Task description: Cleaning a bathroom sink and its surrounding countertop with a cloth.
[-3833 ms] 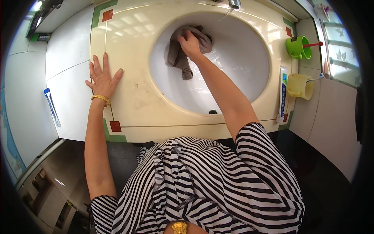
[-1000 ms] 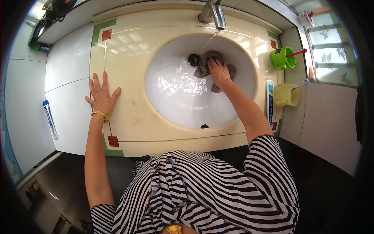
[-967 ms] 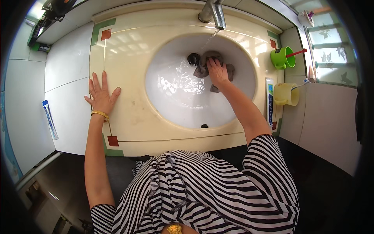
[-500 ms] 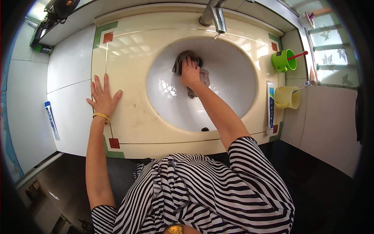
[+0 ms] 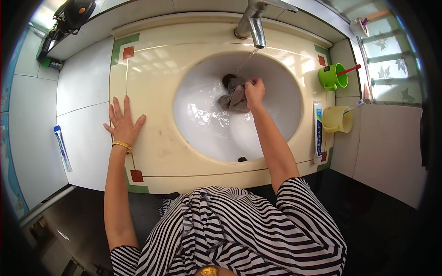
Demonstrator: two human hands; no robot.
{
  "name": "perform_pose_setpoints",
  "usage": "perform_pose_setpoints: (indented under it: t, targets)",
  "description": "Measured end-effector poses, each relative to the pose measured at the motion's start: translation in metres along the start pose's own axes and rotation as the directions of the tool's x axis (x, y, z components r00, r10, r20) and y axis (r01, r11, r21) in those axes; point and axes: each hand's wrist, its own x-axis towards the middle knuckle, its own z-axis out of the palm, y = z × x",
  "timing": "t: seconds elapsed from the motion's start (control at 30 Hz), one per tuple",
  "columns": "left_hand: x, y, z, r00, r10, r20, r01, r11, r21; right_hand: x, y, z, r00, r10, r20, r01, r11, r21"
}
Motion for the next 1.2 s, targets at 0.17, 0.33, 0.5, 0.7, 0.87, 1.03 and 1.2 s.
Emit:
perform_pose_setpoints:
  t: [0.17, 0.33, 0.5, 0.7, 0.87, 1.03, 1.2]
  targets:
    - [0.0, 0.002, 0.0, 1.0, 0.002, -0.001, -0.002, 1.0, -0.004, 0.009, -0.001, 0.014, 0.972, -0.235, -0.028, 0.231, 0.967, -0.108]
    - [0.002, 0.001, 0.001, 1.0, 0.016, 0.0, -0.016, 1.0, 0.003, 0.015, 0.0, 0.037, 0.556, -0.611, 0.563, 0.83, 0.434, -0.35]
    - [0.001, -0.003, 0.001, 1.0, 0.016, 0.001, -0.016, 1.0, -0.006, 0.036, -0.003, 0.027, 0.374, -0.512, 0.773, 0.925, 0.149, -0.349]
    - [0.001, -0.002, 0.004, 0.999, 0.032, 0.0, -0.032, 0.999, -0.007, 0.024, 0.001, 0.027, 0.679, -0.459, 0.573, 0.732, 0.363, -0.576]
    - [0.002, -0.003, 0.002, 1.0, 0.015, 0.015, -0.015, 1.0, -0.001, 0.023, -0.008, 0.028, 0.747, -0.273, 0.606, 0.664, 0.34, -0.666]
    - [0.001, -0.005, 0.004, 1.0, 0.019, 0.006, -0.019, 1.0, 0.013, 0.009, -0.015, 0.027, 0.793, -0.126, 0.595, 0.59, 0.402, -0.701]
    - [0.001, -0.001, 0.0, 1.0, -0.004, 0.02, 0.004, 1.0, 0.023, -0.023, -0.025, 0.046, 0.864, 0.001, 0.504, 0.386, 0.643, -0.662]
